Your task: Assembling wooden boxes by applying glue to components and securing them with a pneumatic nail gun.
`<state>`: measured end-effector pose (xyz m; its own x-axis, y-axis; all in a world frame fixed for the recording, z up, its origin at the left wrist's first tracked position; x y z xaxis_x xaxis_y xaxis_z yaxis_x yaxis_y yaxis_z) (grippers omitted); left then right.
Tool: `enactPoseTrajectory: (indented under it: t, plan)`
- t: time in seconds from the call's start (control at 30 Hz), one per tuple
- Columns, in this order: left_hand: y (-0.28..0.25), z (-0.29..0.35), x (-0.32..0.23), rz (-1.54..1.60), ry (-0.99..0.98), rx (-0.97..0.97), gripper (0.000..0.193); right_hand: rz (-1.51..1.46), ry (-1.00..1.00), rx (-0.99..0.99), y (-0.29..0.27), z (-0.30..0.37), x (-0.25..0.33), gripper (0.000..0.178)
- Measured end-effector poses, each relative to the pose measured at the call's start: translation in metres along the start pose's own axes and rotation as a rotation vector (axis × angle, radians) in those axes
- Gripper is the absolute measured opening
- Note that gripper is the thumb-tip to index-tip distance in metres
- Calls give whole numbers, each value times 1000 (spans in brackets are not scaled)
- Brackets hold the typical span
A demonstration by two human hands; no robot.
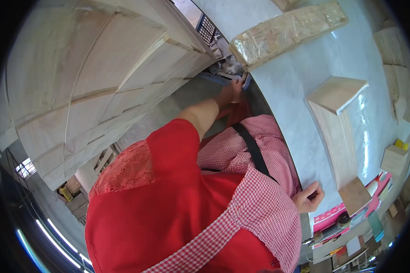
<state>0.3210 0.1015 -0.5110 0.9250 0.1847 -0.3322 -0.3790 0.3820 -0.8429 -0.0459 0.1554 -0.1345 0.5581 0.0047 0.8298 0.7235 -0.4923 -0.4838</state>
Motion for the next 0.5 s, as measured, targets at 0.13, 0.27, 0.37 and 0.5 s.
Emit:
enactPoseTrajectory:
  t: [0.13,0.27,0.37,0.5]
  plan:
    - [7,-8,14,-103,-1,133,85,71,-12,-2,-1,0,2,31]
    - [-3,6,20,-254,-44,398,88,90,15,42,-2,-1,1,31]
    - [10,3,19,-291,-25,429,90,93,19,79,-5,0,-3,32]
    - [41,4,10,-303,41,407,90,57,-49,66,-4,-1,-7,33]
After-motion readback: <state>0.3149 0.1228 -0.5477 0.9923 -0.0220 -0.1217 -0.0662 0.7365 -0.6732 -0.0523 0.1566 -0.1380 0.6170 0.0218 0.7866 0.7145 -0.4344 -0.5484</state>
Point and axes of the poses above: each hand's wrist, its own z-axis away from the middle knuckle, its own y-axis out of the palm, x = y × z, the point moved 3 cm from there along -z, towards the middle knuckle, and after that the axes turned 15 degrees about -z, right-handed, at the moved point
